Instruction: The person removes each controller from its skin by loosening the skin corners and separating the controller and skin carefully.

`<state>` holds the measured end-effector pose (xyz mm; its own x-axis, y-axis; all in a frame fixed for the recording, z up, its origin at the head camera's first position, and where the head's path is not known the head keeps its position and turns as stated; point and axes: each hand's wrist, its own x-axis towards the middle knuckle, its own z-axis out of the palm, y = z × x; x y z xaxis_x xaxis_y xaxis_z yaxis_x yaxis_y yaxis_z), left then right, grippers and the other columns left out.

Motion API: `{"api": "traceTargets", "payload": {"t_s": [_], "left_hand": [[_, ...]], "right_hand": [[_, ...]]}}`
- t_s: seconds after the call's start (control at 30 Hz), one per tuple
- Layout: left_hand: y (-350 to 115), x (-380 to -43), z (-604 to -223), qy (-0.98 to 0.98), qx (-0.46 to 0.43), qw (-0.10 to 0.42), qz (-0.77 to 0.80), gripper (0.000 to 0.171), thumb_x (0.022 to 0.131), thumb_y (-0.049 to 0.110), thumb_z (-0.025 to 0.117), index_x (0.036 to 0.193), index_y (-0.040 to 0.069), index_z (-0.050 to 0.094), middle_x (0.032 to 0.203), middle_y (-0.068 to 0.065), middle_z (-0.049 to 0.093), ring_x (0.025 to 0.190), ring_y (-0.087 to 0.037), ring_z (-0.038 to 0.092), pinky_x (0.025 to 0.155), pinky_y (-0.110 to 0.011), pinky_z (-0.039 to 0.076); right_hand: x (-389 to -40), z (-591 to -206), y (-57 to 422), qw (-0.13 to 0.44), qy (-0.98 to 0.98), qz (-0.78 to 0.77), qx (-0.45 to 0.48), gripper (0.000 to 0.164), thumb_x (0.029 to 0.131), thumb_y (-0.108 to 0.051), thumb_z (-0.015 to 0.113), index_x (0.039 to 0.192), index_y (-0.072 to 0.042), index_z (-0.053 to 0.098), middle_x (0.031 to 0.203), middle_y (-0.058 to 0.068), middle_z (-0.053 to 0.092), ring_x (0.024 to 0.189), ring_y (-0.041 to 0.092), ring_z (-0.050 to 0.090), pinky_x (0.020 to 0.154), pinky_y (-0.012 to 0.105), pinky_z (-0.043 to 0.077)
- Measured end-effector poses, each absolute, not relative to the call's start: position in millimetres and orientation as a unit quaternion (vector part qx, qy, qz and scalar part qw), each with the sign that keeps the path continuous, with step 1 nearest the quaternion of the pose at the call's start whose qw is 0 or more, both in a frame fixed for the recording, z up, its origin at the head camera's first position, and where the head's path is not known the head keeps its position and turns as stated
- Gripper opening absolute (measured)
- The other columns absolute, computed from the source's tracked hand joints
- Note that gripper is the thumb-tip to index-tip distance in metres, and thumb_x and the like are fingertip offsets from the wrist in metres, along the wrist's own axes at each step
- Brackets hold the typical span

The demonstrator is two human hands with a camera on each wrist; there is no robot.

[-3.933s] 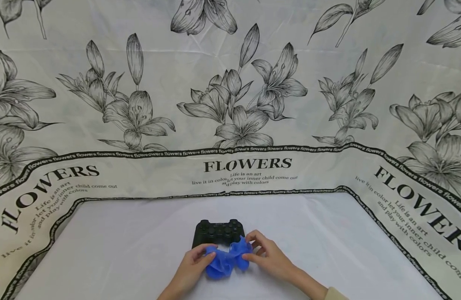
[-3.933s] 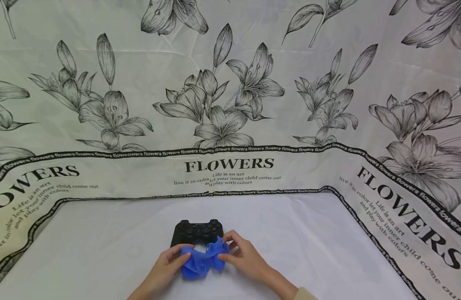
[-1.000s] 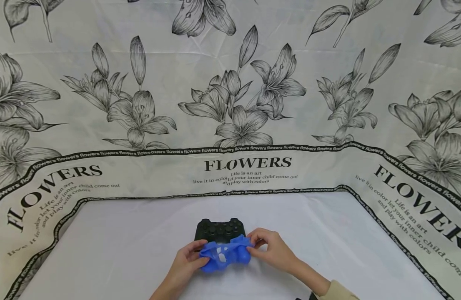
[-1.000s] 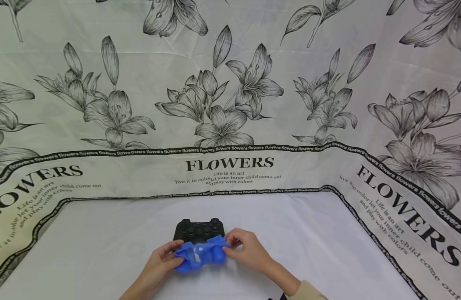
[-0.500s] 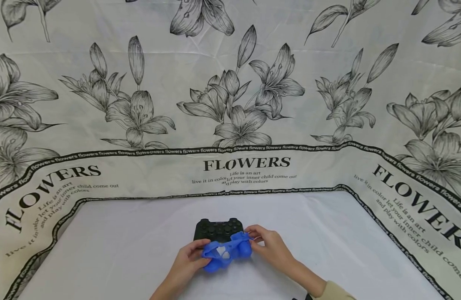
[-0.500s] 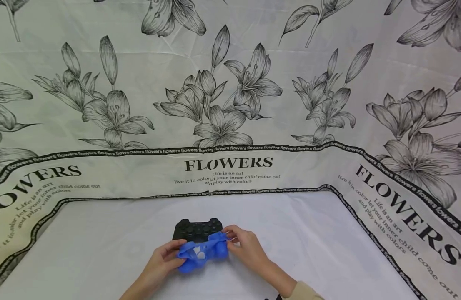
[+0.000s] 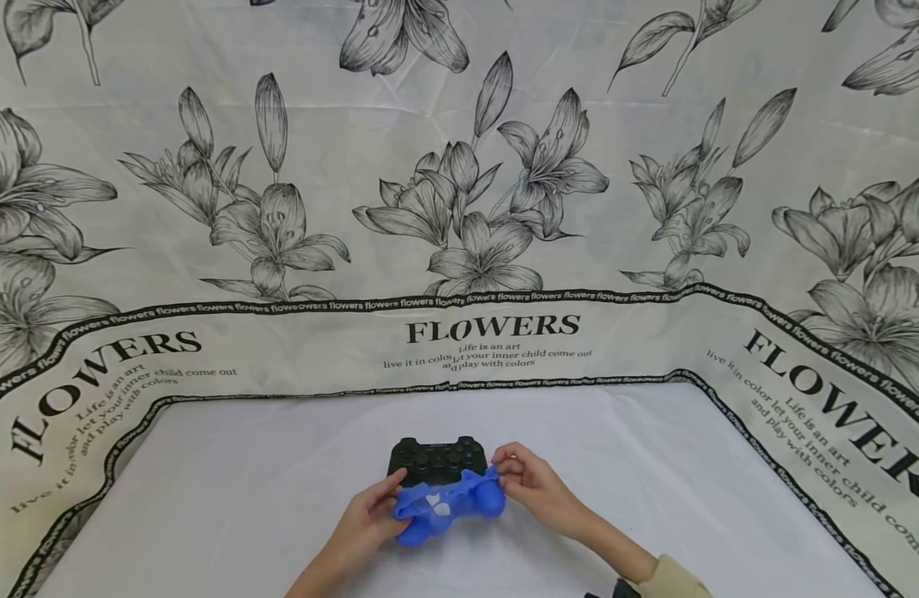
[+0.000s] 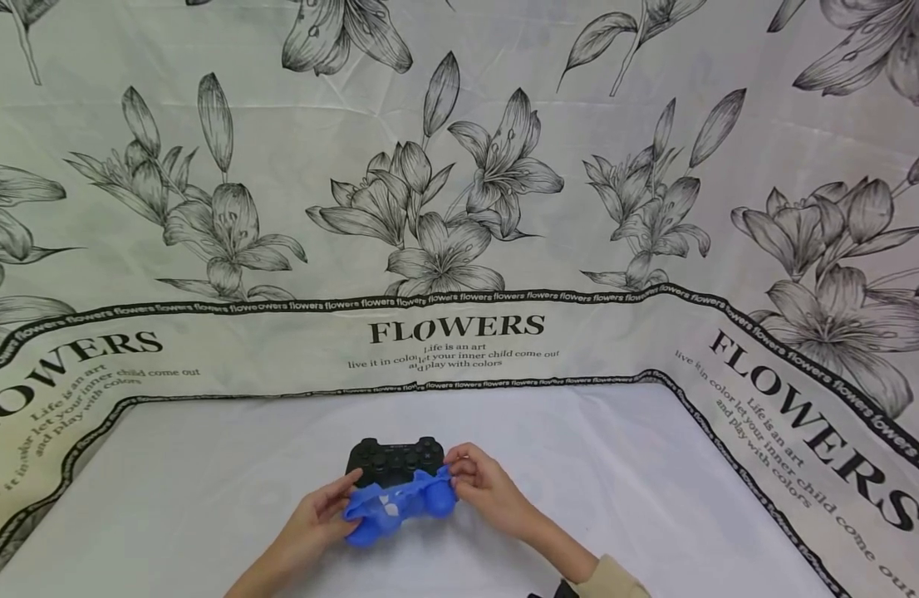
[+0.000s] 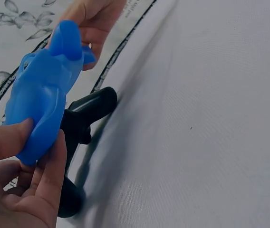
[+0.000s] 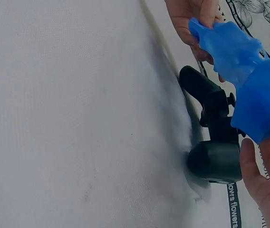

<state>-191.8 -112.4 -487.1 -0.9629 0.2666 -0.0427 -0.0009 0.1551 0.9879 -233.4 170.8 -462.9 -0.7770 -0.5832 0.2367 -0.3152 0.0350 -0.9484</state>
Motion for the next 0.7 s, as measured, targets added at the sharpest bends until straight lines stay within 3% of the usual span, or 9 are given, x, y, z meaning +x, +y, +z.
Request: {"api": "traceTargets", "payload": {"t_s": [0.1, 0.23, 0.3, 0.4, 0.53, 0.7], "left_hand": [[-117, -192, -488, 0.752, 0.125, 0.12, 0.636, 0.061, 0.086, 0.004, 0.066, 0.14, -0.009, 0.04, 0.134, -0.027, 0.051, 0.117, -0.03, 0.055, 0.097, -0.031, 0.05], [-122, -195, -490, 0.757, 0.162, 0.139, 0.617, 0.053, 0.088, 0.01, 0.066, 0.135, -0.007, 0.049, 0.135, -0.025, 0.052, 0.119, -0.03, 0.054, 0.101, -0.036, 0.047], [-124, -195, -489, 0.763, 0.17, 0.14, 0.608, 0.05, 0.087, 0.012, 0.067, 0.132, -0.005, 0.053, 0.13, -0.021, 0.056, 0.114, -0.025, 0.056, 0.1, -0.036, 0.047], [-124, -194, -488, 0.767, 0.195, 0.121, 0.6, 0.045, 0.086, 0.01, 0.068, 0.127, -0.005, 0.057, 0.124, -0.021, 0.06, 0.103, -0.014, 0.058, 0.094, -0.026, 0.048], [-121, -191, -487, 0.771, 0.224, 0.084, 0.59, 0.039, 0.085, 0.005, 0.068, 0.12, -0.009, 0.058, 0.12, -0.025, 0.061, 0.096, -0.007, 0.06, 0.087, -0.016, 0.047], [-119, -190, -485, 0.773, 0.21, 0.094, 0.592, 0.035, 0.085, 0.004, 0.067, 0.117, -0.008, 0.057, 0.12, -0.023, 0.06, 0.096, -0.007, 0.059, 0.085, -0.014, 0.047]], "right_hand": [[-236, -465, 173, 0.131, 0.681, -0.637, -0.338, 0.027, 0.092, 0.011, 0.043, 0.114, 0.018, 0.028, 0.097, -0.003, 0.055, 0.082, -0.001, 0.052, 0.072, 0.012, 0.046], [-239, -466, 175, 0.142, 0.676, -0.632, -0.351, 0.028, 0.089, 0.013, 0.048, 0.111, 0.017, 0.031, 0.095, -0.004, 0.052, 0.081, 0.002, 0.05, 0.07, 0.013, 0.044], [-239, -466, 177, 0.151, 0.686, -0.621, -0.348, 0.033, 0.087, 0.011, 0.052, 0.114, 0.018, 0.036, 0.096, -0.002, 0.052, 0.081, 0.005, 0.052, 0.071, 0.013, 0.047], [-240, -464, 179, 0.165, 0.724, -0.584, -0.329, 0.046, 0.082, 0.009, 0.058, 0.125, 0.016, 0.042, 0.096, 0.004, 0.057, 0.081, 0.007, 0.056, 0.072, 0.015, 0.05], [-238, -461, 175, 0.121, 0.808, -0.49, -0.304, 0.054, 0.078, 0.008, 0.063, 0.13, 0.01, 0.05, 0.093, 0.009, 0.062, 0.082, 0.001, 0.058, 0.071, 0.018, 0.053], [-234, -457, 168, 0.041, 0.861, -0.417, -0.289, 0.042, 0.076, 0.007, 0.063, 0.118, 0.009, 0.061, 0.096, 0.011, 0.067, 0.084, 0.002, 0.058, 0.068, 0.018, 0.055]]}}
